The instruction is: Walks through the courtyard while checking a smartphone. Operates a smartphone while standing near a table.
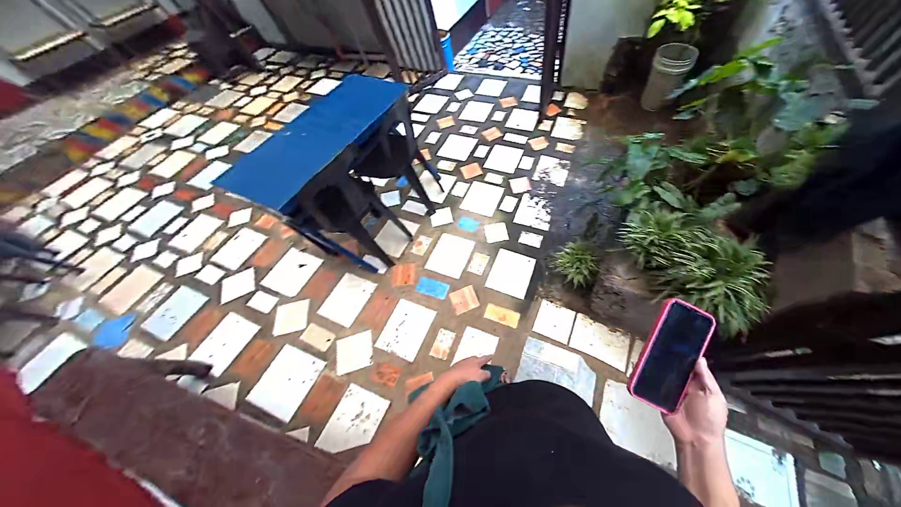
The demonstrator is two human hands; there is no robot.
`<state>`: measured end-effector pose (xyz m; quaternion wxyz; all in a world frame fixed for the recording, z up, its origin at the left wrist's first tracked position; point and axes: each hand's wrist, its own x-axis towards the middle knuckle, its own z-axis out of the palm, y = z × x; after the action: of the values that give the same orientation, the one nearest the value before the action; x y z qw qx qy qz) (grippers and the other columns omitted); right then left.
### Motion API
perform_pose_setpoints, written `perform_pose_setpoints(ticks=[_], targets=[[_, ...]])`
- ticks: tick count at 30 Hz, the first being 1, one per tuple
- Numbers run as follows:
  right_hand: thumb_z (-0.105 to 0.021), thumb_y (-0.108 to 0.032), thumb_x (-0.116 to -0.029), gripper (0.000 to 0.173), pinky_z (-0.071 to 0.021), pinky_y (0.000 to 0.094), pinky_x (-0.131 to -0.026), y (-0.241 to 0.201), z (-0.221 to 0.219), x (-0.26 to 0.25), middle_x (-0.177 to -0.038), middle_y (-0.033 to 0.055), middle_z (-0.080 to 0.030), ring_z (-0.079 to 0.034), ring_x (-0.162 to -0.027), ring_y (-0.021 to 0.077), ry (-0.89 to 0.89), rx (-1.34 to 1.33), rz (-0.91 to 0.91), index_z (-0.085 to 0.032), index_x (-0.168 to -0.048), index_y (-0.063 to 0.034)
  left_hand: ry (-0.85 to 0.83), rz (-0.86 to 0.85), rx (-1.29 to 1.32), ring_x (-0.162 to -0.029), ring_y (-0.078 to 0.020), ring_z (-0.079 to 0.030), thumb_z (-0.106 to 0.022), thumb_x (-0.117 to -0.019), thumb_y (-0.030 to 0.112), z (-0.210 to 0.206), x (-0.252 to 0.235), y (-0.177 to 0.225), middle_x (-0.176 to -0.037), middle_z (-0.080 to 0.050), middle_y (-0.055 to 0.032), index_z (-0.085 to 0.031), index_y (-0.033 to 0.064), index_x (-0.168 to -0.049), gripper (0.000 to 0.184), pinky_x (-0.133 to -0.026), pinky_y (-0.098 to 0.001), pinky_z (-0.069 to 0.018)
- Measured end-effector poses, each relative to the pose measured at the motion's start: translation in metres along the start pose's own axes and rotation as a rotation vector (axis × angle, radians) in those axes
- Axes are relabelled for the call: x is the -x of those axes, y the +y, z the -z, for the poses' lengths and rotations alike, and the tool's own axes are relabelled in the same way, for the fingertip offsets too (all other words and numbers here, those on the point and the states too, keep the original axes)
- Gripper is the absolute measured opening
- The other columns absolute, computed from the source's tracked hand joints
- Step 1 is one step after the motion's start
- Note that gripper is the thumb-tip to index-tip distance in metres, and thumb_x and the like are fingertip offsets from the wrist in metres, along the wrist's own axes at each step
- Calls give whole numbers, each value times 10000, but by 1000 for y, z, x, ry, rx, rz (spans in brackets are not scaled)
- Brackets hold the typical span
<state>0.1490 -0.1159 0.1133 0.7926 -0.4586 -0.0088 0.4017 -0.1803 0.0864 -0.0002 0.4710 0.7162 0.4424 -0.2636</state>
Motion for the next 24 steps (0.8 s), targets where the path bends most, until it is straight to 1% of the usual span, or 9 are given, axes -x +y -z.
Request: perform_pose_setpoints(ticks=[2,5,9,12,14,15,17,20,24], targets=[[-201,-362,-1126,467,-640,363,-787,28,-45,-22,-1022,19,-752,-737,-930,123,-84,25,-88,-591,-1243,-134,39,45,0,-1432,-418,-431,-536,-1049,294,24,11,-23,-1544,-450,-244,-314,157,-1617,625,-1164,-618,-321],[-219,-358,-1128,458,-642,367,-764,64,-117,-48,-1008,46,-746,-739,-903,137,-133,87,-217,-575,-1268,-106,80,-7,192,-1446,-426,-407,-587,-1034,279,45,42,-59,-1553,-425,-270,-334,90,-1600,649,-1190,-599,-301],[-212,-388,-1123,489,-646,397,-763,98,-193,-72,-1020,89,-752,-750,-903,190,-321,47,-447,-587,-1256,-104,-140,-121,532,-1519,-306,-313,-434,-1044,252,67,121,-70,-1634,-339,-177,-334,40,-1587,592,-1243,-516,-218],[-190,-437,-1108,550,-645,414,-770,121,-241,-89,-1029,101,-761,-753,-925,209,-535,-105,-657,-644,-1184,-135,-153,-257,750,-1487,-248,-370,-591,-905,426,81,171,-85,-1618,-383,-134,-341,82,-1593,809,-1216,-485,-300],[-235,-449,-1096,536,-640,415,-805,136,-268,-101,-1072,101,-758,-746,-969,210,-727,-246,-734,-673,-1177,-151,-135,-481,796,-1430,-215,-461,-714,-807,672,82,185,-109,-1570,-463,-114,-326,107,-1605,1052,-1169,-427,-396],[-265,-460,-1093,520,-632,417,-833,143,-282,-107,-1103,103,-751,-738,-997,213,-817,-299,-753,-671,-1195,-153,-133,-577,820,-1432,-216,-466,-744,-760,709,82,188,-119,-1574,-462,-111,-289,112,-1618,1140,-1164,-407,-413],[-358,-503,-1066,505,-612,457,-884,157,-312,-123,-1153,127,-735,-721,-1044,254,-937,-369,-816,-676,-1232,-147,-146,-675,921,-1472,-241,-417,-823,-696,673,80,191,-134,-1623,-392,-107,-212,128,-1641,1251,-1183,-406,-403],[-333,-571,-1054,534,-585,480,-927,179,-352,-148,-1178,113,-722,-698,-1082,260,-967,-308,-850,-646,-1270,-195,-152,-741,1076,-1508,-270,-352,-876,-711,543,76,181,-145,-1673,-290,-101,-139,144,-1656,1262,-1206,-429,-373],[-215,-575,-1074,574,-575,483,-947,199,-405,-185,-1217,91,-706,-681,-1127,246,-1045,-166,-815,-604,-1319,-231,-106,-726,1236,-1410,-178,-492,-859,-774,462,115,176,-122,-1598,-435,-51,-181,162,-1649,1147,-1145,-360,-452]])
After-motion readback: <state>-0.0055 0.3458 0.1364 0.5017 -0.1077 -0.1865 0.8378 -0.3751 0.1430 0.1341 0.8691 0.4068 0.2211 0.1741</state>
